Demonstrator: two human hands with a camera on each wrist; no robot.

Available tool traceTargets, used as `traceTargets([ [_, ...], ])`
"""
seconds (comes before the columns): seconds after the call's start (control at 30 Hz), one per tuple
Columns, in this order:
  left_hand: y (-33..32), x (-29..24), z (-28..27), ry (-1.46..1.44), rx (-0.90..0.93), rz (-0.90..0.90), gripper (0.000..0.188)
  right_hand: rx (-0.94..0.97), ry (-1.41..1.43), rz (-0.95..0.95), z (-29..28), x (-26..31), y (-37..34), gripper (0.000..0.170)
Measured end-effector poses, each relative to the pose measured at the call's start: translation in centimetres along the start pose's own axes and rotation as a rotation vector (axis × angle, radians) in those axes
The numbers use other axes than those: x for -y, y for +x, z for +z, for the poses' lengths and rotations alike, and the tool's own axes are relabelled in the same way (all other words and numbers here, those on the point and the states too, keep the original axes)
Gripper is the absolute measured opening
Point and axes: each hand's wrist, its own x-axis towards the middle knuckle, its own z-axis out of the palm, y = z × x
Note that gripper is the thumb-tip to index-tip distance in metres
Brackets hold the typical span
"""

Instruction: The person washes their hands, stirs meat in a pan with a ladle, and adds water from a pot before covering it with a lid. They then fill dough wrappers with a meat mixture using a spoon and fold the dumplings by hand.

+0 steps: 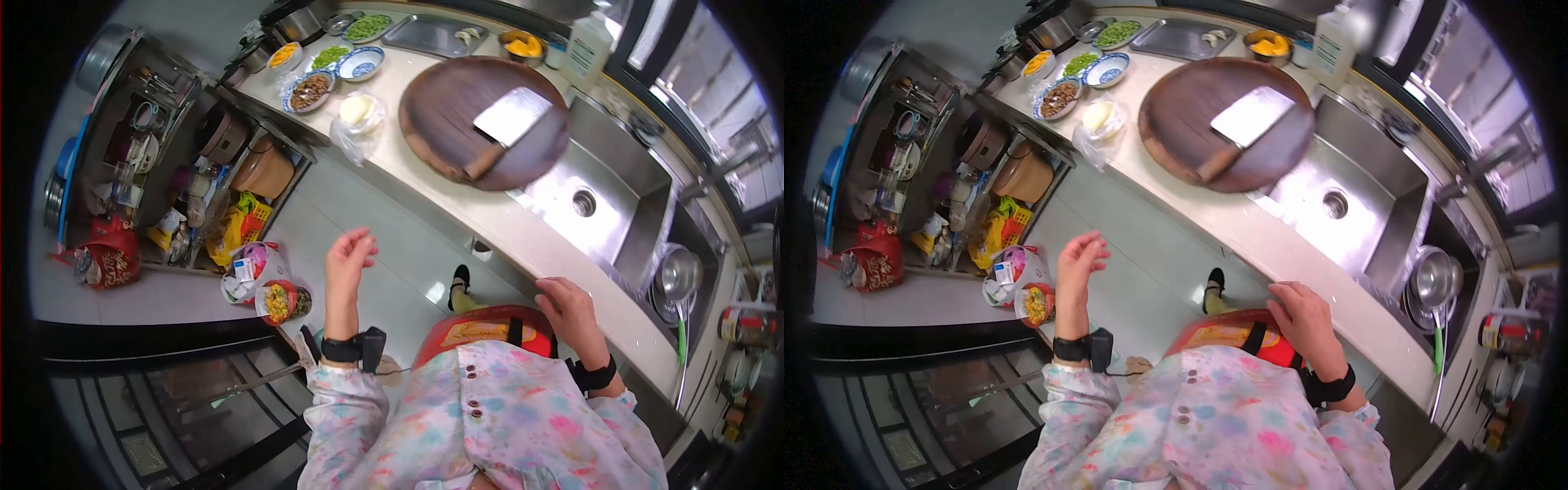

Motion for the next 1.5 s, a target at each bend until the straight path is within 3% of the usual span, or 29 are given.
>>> traceTargets([
  [0.13, 10.4, -3.7, -1.5, 0.165, -0.17, 0.097, 0.018, -0.072, 0.075, -0.031, 1.2, 2.7, 9.5, 0.006],
  [0.2, 15.6, -5.6, -1.4, 0.239, -0.2, 0.117, 0.019, -0.114, 0.14, -0.132, 2.4, 4.2, 14.0, 0.006],
  [0.4, 27.5, -4.9, -0.6, 0.507, -0.318, 0.362, 0.024, -0.095, 0.104, -0.312, 5.2, 8.8, 23.1, 0.008],
  [0.43, 28.7, -5.0, -0.5, 0.517, -0.303, 0.266, 0.034, -0.088, 0.081, -0.326, 5.6, 9.1, 24.0, 0.008],
  [0.53, 31.8, -4.3, -0.7, 0.492, -0.242, 0.121, 0.036, -0.092, 0.055, -0.294, 7.2, 9.7, 26.1, 0.009],
  [0.63, 33.0, -4.0, -0.9, 0.261, -0.182, 0.034, 0.036, -0.101, 0.052, -0.189, 8.6, 10.7, 28.0, 0.008],
  [0.77, 33.5, -4.6, -1.4, 0.482, -0.078, 0.089, 0.028, -0.151, 0.011, -0.074, 11.7, 13.0, 31.9, 0.008],
  [0.97, 35.9, -5.5, -2.7, 0.46, 0.18, 0.122, 0.028, -0.164, -0.059, 0.03, 17.1, 15.8, 38.8, 0.005],
  [1.1, 37.1, -6.0, -3.5, 0.448, 0.353, 0.101, 0.029, -0.363, -0.211, 0.117, 20.4, 15.6, 41.7, 0.01],
  [1.2, 36.6, -7.2, -3.7, 0.571, 0.366, 0.291, 0.027, -0.45, -0.092, 0.291, 21.6, 15.0, 42.4, 0.016],
  [1.3, 36.3, -8.0, -3.2, 0.524, 0.504, 0.537, 0.026, -0.423, 0.111, 0.334, 21.5, 14.8, 42.5, 0.021],
  [1.4, 36.8, -7.9, -2.4, 0.401, 0.625, 0.546, 0.024, -0.388, 0.33, 0.324, 21.3, 14.9, 42.7, 0.021],
  [1.5, 37.3, -8.6, -2.2, 0.388, 0.681, 0.395, 0.022, -0.333, 0.513, 0.332, 21.5, 13.3, 42.6, 0.024],
])
